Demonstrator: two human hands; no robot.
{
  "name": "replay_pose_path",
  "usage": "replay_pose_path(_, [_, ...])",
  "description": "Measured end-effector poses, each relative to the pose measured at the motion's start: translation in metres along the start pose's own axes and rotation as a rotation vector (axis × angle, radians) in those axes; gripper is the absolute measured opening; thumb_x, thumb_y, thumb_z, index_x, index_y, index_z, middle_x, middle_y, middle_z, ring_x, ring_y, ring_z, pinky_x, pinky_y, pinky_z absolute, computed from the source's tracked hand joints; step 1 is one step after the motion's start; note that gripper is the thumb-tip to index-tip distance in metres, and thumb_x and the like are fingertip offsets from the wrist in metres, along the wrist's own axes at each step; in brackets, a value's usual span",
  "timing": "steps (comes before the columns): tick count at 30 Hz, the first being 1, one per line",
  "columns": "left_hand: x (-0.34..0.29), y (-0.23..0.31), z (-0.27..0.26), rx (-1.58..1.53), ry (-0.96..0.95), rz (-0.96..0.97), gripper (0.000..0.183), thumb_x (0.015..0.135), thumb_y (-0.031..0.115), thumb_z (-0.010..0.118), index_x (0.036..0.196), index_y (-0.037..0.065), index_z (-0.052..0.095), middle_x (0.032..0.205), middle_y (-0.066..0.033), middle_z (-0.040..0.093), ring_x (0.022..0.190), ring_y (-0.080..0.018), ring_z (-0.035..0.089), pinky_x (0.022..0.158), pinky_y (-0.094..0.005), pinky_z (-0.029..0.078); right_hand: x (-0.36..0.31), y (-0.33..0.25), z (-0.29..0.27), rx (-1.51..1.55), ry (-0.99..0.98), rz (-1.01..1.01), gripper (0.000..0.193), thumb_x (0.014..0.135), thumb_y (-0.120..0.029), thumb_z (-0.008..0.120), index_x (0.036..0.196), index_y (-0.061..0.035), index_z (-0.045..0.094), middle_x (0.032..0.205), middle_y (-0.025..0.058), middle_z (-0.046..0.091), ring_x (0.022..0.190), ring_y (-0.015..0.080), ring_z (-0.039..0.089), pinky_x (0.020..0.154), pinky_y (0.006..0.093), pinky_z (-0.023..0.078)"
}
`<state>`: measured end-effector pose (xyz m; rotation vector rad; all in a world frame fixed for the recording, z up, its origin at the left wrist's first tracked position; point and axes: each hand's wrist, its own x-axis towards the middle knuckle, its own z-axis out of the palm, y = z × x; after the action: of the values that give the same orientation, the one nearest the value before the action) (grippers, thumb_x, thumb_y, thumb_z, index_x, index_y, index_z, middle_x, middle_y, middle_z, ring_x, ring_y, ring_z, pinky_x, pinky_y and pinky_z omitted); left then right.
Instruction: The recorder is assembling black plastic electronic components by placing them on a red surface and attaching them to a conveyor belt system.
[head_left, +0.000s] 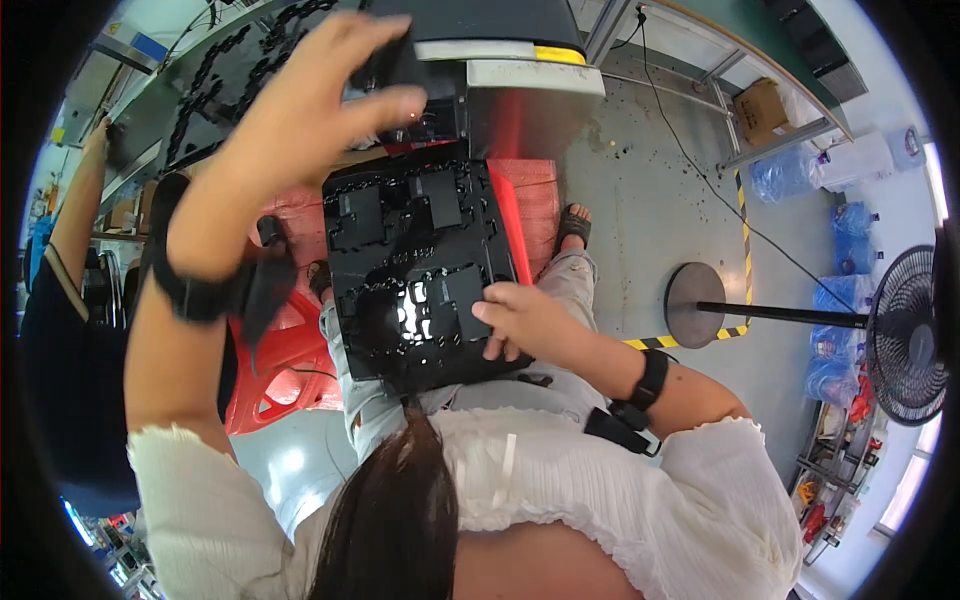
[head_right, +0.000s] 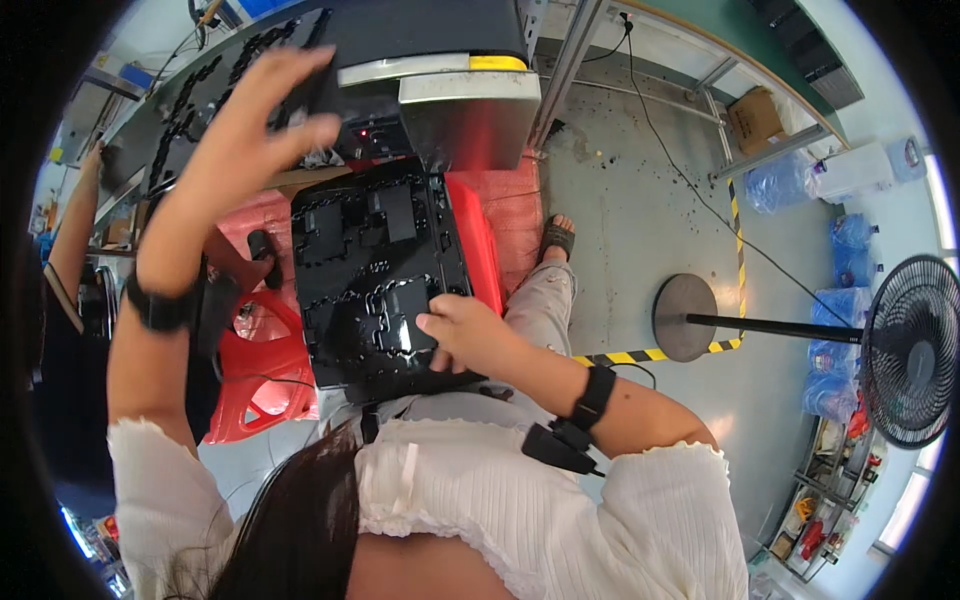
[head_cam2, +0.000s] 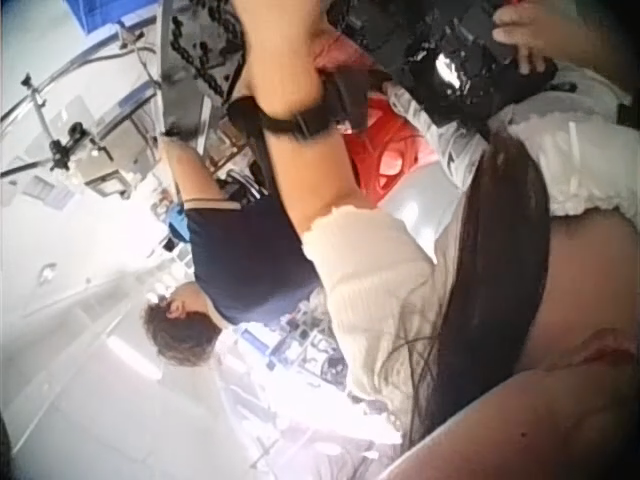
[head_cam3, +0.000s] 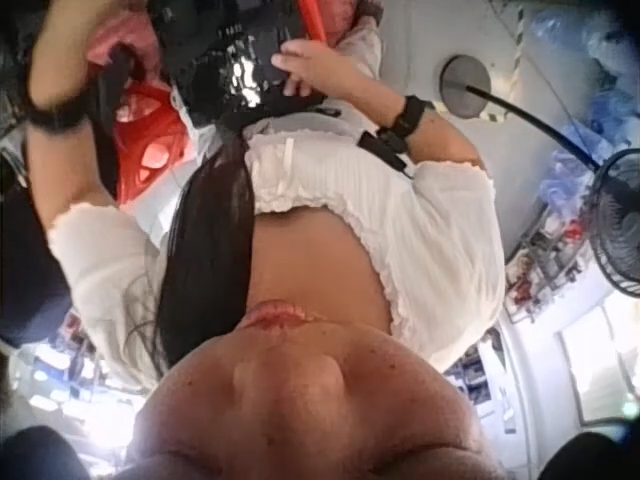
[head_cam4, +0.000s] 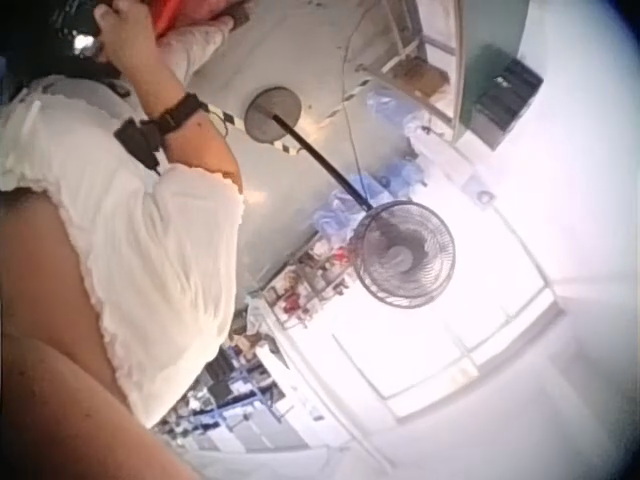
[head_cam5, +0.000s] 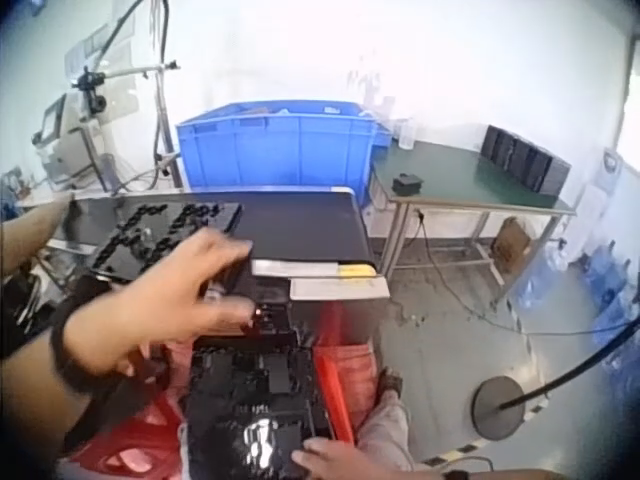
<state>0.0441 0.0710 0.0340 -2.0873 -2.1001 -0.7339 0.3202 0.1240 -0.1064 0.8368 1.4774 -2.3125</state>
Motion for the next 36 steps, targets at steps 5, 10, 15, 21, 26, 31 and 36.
replay_pose_path(5, [-0.152, 0.061, 0.027, -0.091, -0.145, -0.257, 0.066, 0.065, 0.023, 0.077, 0.121, 0.002, 0.050, 0.113, -0.0158, 0.048, 0.107, -0.0347, 0.047, 0.090, -0.0397, 0.040, -0.012, 0.022, 0.022, -1.246, 0.395, -0.446, 0.049, 0.085, -0.031, 0.058, 0.117, 0.0043, 0.047, 0.090, 0.0190, 0.061, 0.079, 0.0317, 0.062, 0.065, 0.0387, 0.049])
replay_pose_path(10, [-0.229, 0.078, 0.093, -0.041, -0.109, -0.363, 0.064, 0.064, 0.027, 0.077, 0.119, 0.004, 0.053, 0.116, -0.0153, 0.047, 0.108, -0.0339, 0.046, 0.090, -0.0420, 0.037, -0.009, 0.044, 0.021, -1.738, 0.162, -1.055, 0.051, 0.082, -0.029, 0.061, 0.123, -0.0026, 0.047, 0.115, 0.0109, 0.057, 0.114, 0.0257, 0.050, 0.089, 0.0457, 0.042])
replay_pose_path(15, [-0.236, 0.081, 0.109, 0.035, -0.041, -0.340, 0.059, 0.070, 0.033, 0.072, 0.119, 0.006, 0.055, 0.122, -0.0145, 0.046, 0.113, -0.0335, 0.044, 0.094, -0.0446, 0.034, 0.000, 0.037, 0.002, -1.628, 0.235, -0.828, 0.046, 0.082, -0.040, 0.058, 0.109, -0.0025, 0.059, 0.117, 0.0116, 0.054, 0.117, 0.0275, 0.047, 0.097, 0.0514, 0.033])
replay_pose_path(21, [-0.241, 0.086, 0.118, -0.083, 0.008, -0.385, 0.058, 0.072, 0.028, 0.071, 0.122, 0.007, 0.053, 0.127, -0.0143, 0.046, 0.117, -0.0335, 0.043, 0.099, -0.0451, 0.032, 0.007, 0.031, 0.033, -1.806, 0.387, -0.802, 0.055, 0.078, -0.044, 0.061, 0.110, 0.0011, 0.057, 0.115, 0.0150, 0.057, 0.112, 0.0297, 0.050, 0.098, 0.0470, 0.032])
replay_pose_path(26, [-0.247, 0.087, 0.115, -0.162, -0.055, -0.361, 0.056, 0.075, 0.029, 0.068, 0.124, 0.005, 0.051, 0.131, -0.0139, 0.045, 0.123, -0.0320, 0.040, 0.102, -0.0431, 0.030, 0.004, 0.031, 0.015, -2.062, 0.130, -0.974, 0.045, 0.079, -0.029, 0.058, 0.110, 0.0034, 0.057, 0.110, 0.0203, 0.057, 0.105, 0.0316, 0.053, 0.096, 0.0515, 0.035])
replay_pose_path(31, [-0.248, 0.084, 0.122, -0.184, -0.055, -0.417, 0.053, 0.078, 0.026, 0.066, 0.125, 0.007, 0.051, 0.138, -0.0136, 0.039, 0.133, -0.0324, 0.029, 0.108, -0.0536, 0.018, 0.003, 0.027, -0.002, -2.052, 0.051, -1.218, 0.035, 0.080, -0.016, 0.052, 0.110, 0.0015, 0.058, 0.113, 0.0180, 0.057, 0.107, 0.0302, 0.054, 0.097, 0.0460, 0.036])
replay_pose_path(36, [-0.240, 0.086, 0.118, -0.089, -0.152, -0.393, 0.047, 0.084, 0.023, 0.057, 0.127, 0.006, 0.049, 0.144, -0.0162, 0.029, 0.136, -0.0347, 0.023, 0.109, -0.0537, 0.012, -0.020, -0.034, 0.035, -1.670, -0.026, -0.489, 0.040, 0.078, -0.019, 0.057, 0.116, -0.0080, 0.055, 0.129, 0.0109, 0.049, 0.122, 0.0286, 0.044, 0.100, 0.0483, 0.033])
